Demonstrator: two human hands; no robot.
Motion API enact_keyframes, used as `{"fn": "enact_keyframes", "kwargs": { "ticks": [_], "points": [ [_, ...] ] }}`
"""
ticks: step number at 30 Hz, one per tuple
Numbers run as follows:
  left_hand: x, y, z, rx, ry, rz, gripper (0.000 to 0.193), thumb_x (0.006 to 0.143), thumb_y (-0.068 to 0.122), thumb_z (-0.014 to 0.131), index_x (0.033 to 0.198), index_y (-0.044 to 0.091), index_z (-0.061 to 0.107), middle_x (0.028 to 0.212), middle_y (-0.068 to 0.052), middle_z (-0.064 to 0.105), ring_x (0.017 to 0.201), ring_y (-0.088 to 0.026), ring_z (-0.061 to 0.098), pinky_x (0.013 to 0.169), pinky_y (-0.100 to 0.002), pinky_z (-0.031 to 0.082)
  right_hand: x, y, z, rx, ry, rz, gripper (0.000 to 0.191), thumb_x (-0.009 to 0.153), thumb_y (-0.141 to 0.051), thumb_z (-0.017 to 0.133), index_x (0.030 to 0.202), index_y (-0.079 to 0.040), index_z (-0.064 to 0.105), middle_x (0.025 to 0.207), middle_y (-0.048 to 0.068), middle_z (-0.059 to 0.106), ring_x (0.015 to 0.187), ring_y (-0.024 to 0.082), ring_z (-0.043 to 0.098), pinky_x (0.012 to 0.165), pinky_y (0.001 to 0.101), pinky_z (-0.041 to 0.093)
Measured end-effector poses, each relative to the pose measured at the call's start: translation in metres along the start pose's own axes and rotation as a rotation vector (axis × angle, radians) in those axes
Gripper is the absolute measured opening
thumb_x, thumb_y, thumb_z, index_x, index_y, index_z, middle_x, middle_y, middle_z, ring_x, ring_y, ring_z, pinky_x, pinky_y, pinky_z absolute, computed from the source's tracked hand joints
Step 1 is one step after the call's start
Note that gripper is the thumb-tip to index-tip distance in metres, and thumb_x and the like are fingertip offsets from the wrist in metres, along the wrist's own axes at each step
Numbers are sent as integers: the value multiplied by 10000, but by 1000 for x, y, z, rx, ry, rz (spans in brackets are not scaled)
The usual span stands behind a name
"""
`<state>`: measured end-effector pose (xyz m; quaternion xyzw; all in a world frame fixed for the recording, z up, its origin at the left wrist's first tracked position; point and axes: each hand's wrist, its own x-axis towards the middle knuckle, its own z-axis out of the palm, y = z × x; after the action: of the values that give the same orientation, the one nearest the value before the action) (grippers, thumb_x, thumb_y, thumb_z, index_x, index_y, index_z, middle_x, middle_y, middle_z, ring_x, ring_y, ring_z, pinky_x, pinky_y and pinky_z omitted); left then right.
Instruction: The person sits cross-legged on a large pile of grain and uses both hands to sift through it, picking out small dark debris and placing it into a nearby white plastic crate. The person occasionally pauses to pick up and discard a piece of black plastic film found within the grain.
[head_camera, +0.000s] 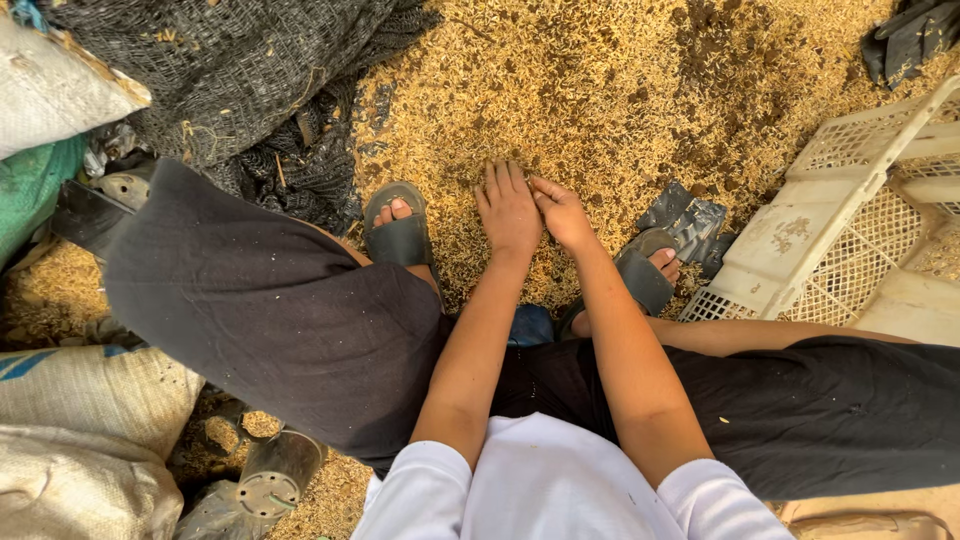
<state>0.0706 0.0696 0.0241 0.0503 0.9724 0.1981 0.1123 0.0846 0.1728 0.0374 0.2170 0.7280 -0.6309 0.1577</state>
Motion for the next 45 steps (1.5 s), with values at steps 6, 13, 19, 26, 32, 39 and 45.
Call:
{"fn": "enact_keyframes", "kwargs": {
  "ticks": [6,13,19,26,32,39,45],
  "points": [
    [11,-24,-17,-21,56,-150,361,940,127,662,1301,134,678,1376,-69,659,1236,-237,639,983,-416,522,-6,-21,-10,-685,191,-91,341,1054,-295,599,1302,-92,717,1321,188,702,1205,323,668,1050,429,532],
    [24,-63,-46,-453,-138,-507,374,910,177,621,1273,205,709,1299,-96,664,1057,-305,702,858,-450,573,-24,31,-9,-1142,-555,912,546,989,-472,605,1444,-169,594,1455,106,590,1254,296,639,1068,490,538],
    [22,-62,-32,-415,-85,-449,367,964,245,523,1291,218,688,1288,-138,626,1074,-364,645,877,-494,531,-21,13,-19,75,-14,492,595,962,-291,661,1403,46,448,1263,264,618,1107,396,689,886,494,637],
    [46,-98,-75,-961,393,-659,472,998,109,399,1404,170,630,1036,-124,733,864,-265,712,819,-438,556,-52,-9,85,-788,-487,-59,401,956,-243,619,1309,-57,589,1249,198,676,1138,365,657,987,481,513],
    [47,-111,-75,-1075,497,-606,435,1024,83,397,1385,83,639,994,-178,718,746,-239,650,729,-446,531,-46,21,103,-844,-859,-335,573,870,-234,704,1389,-44,555,1362,213,556,1290,381,519,1107,453,421],
    [44,-114,-58,-893,411,-664,406,1028,120,445,1385,77,633,1022,-165,779,727,-203,659,740,-372,531,7,-28,8,-576,-563,300,411,1022,-341,578,1373,-133,632,1236,153,703,1093,378,659,990,530,563],
    [43,-113,-59,-939,453,-452,491,969,3,434,1400,122,635,1199,-106,717,629,-138,616,605,-330,519,-23,8,11,-553,-703,828,349,996,-210,646,1323,-93,624,1327,130,707,1185,293,707,1031,467,572]
  ]
}}
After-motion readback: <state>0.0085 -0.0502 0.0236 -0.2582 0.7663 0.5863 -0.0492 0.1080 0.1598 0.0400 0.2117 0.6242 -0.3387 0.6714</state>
